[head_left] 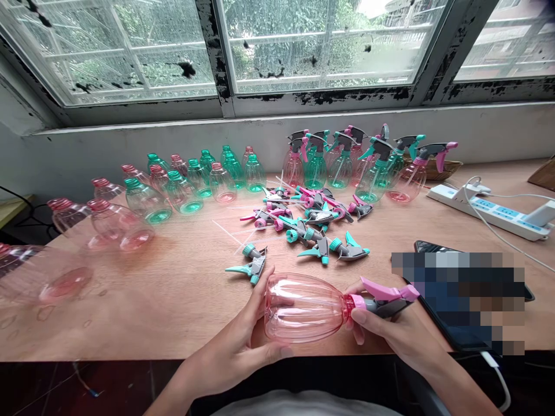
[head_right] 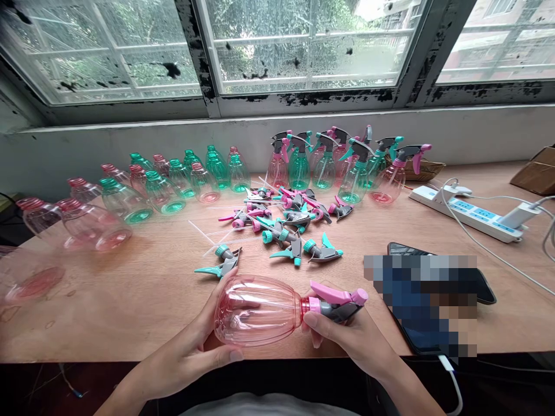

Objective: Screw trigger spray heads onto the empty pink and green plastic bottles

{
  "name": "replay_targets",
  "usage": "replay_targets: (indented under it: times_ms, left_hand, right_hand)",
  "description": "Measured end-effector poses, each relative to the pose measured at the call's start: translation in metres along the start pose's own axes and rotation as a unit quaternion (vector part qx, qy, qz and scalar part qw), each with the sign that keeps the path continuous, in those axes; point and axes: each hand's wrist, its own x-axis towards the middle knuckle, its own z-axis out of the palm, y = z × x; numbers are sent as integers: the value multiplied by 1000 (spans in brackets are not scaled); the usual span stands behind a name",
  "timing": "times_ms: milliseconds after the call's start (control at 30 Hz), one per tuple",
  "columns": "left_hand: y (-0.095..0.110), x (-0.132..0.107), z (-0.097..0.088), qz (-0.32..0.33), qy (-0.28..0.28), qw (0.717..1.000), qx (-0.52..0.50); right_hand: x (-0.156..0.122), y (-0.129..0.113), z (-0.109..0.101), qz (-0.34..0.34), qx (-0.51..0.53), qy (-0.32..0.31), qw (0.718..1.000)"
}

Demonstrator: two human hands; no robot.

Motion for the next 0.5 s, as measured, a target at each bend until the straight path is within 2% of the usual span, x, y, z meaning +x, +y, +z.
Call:
replay_targets:
  times_ms: [500]
  left_hand:
    - [3,1,0,7,1,1000,15]
  right_hand:
    - [1,1,0,-11,-6,2,1000]
